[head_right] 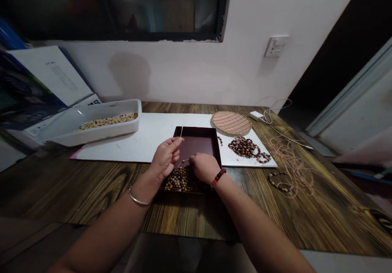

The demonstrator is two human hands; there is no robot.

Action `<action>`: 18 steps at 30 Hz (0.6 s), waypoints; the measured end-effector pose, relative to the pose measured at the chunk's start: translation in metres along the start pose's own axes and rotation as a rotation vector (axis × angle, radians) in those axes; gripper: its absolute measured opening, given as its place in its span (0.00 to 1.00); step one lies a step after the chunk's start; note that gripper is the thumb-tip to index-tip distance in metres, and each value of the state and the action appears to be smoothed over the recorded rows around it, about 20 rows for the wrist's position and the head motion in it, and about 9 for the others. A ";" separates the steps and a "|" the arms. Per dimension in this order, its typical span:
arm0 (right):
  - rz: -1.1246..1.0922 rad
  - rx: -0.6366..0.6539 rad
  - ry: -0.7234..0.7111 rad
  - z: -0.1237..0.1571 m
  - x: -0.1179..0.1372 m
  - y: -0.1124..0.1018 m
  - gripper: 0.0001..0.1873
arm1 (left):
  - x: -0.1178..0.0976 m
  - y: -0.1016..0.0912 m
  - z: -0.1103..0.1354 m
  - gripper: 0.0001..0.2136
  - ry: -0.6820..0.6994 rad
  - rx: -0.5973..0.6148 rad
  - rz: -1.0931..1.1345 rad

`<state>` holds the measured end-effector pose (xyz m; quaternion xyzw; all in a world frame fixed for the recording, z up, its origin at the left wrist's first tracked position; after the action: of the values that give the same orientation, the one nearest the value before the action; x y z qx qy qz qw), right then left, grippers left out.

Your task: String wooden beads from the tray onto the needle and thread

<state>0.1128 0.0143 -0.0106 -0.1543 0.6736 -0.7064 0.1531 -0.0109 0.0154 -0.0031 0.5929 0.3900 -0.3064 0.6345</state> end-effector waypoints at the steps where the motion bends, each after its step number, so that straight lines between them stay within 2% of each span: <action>1: 0.008 -0.002 0.002 0.000 0.000 0.000 0.13 | 0.000 0.000 0.000 0.12 -0.002 0.002 0.005; 8: 0.040 0.011 -0.007 0.000 -0.002 -0.001 0.11 | 0.000 -0.002 -0.001 0.14 -0.007 0.019 0.002; 14: 0.052 0.029 -0.033 0.002 0.002 0.000 0.14 | 0.002 -0.003 -0.001 0.14 0.008 0.027 -0.011; 16: 0.020 0.019 -0.052 0.002 0.002 0.000 0.13 | 0.002 -0.003 -0.002 0.14 0.007 0.031 -0.014; 18: -0.106 0.006 -0.065 0.002 0.001 -0.001 0.10 | 0.001 -0.003 -0.002 0.14 0.007 0.032 -0.010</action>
<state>0.1131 0.0120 -0.0092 -0.2123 0.6569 -0.7102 0.1379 -0.0129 0.0168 -0.0057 0.6023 0.3902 -0.3135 0.6219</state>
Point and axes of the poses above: each hand's wrist, its own z-axis away from the middle knuckle, its own y-axis out of the palm, x = y × z, the point moved 2 cm from there along -z, towards the middle knuckle, and after that the axes turned 7 degrees about y, right-handed, at the moved point
